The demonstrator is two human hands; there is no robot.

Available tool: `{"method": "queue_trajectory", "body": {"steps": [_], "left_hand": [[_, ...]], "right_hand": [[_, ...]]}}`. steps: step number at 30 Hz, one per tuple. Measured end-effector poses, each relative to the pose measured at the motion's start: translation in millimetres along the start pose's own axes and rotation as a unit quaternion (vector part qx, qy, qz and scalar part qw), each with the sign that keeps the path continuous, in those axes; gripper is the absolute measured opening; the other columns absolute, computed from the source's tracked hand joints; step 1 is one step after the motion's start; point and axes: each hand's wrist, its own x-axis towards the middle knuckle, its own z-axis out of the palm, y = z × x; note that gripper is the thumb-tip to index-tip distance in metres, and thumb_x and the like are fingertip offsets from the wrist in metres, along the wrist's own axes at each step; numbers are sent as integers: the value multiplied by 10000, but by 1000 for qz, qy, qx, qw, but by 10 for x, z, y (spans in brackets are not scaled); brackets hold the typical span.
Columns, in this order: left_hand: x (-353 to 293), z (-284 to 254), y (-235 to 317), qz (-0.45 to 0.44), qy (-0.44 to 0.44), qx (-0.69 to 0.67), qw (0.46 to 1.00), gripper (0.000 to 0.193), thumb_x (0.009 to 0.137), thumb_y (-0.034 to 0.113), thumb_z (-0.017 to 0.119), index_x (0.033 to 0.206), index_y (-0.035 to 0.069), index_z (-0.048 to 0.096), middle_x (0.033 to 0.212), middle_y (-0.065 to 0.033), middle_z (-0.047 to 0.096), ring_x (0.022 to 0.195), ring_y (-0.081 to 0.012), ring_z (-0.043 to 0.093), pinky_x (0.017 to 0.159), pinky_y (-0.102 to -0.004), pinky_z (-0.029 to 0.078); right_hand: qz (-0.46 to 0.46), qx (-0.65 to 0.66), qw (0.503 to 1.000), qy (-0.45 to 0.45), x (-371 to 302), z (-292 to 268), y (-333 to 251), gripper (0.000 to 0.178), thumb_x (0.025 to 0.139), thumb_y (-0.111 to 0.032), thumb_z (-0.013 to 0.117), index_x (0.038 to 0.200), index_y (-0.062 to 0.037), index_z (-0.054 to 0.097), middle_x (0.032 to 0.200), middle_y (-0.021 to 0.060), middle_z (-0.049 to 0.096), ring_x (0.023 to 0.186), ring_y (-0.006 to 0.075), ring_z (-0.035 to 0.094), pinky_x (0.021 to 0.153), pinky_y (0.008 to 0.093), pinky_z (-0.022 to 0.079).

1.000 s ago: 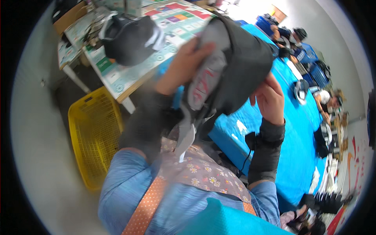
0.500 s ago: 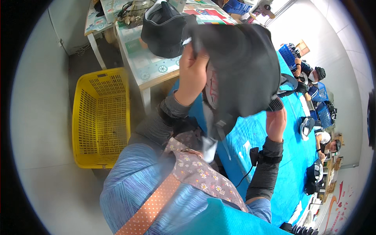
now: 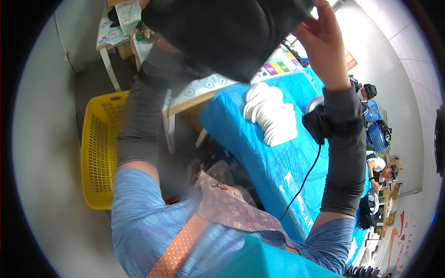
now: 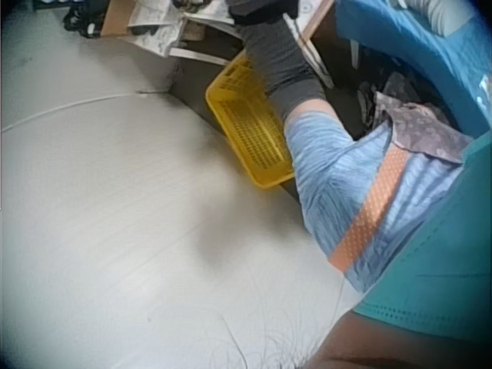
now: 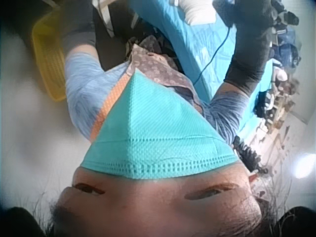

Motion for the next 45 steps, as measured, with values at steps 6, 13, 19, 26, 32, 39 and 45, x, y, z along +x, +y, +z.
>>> {"method": "queue_trajectory", "body": {"steps": [6,13,19,26,32,39,45], "left_hand": [[-203,-333,-1130,87,-87,94,988,574,911,143,664,1459,76,510,1249,-190,646,1134,-404,621,947,-419,505],[-1652,-738,-1858,-248,-390,177,869,432,923,129,633,1343,50,575,1177,-259,670,1103,-433,632,906,-463,507],[-1378,-502,-1732,-565,-91,-324,753,507,1076,400,422,1366,19,587,1307,-84,656,1204,-222,612,1068,-416,439],[-322,-238,-1195,-452,-363,-107,808,445,970,236,633,1352,15,577,1213,-67,672,1109,-157,597,986,-302,444],[-79,357,-1382,-370,-446,-70,812,409,979,247,619,1366,114,612,1202,-47,681,1086,-153,593,959,-307,445],[265,496,-1680,-485,-556,68,671,638,928,517,619,1410,108,538,1357,-132,602,1124,-360,631,926,-607,516],[158,749,-1361,-517,-492,132,688,685,933,521,590,1456,90,491,1325,-195,611,977,-325,701,845,-504,594]], "right_hand": [[-190,-283,938,58,821,224,625,464,775,172,648,1179,-50,590,1426,165,518,1144,353,611,908,396,538],[-98,-350,932,-7,456,1022,1317,236,883,-68,603,1083,-165,684,1390,67,560,1096,344,633,892,442,542],[-55,-383,921,35,327,1006,1393,276,825,-79,654,1078,-171,717,1280,89,624,1091,333,624,904,442,535],[-21,-246,961,123,390,1097,1413,311,773,-235,797,958,-29,655,1043,164,620,963,385,611,846,448,512],[352,-8,907,231,299,1075,1995,563,811,-257,733,1205,58,482,1095,216,591,1009,324,607,862,419,507],[419,-40,892,163,359,1163,1997,867,832,-403,656,1442,141,364,1310,348,590,1260,455,571,1075,421,449],[337,-72,906,245,399,1225,2384,610,849,-313,625,1273,104,489,1208,369,603,1175,496,596,1004,455,487]]}}
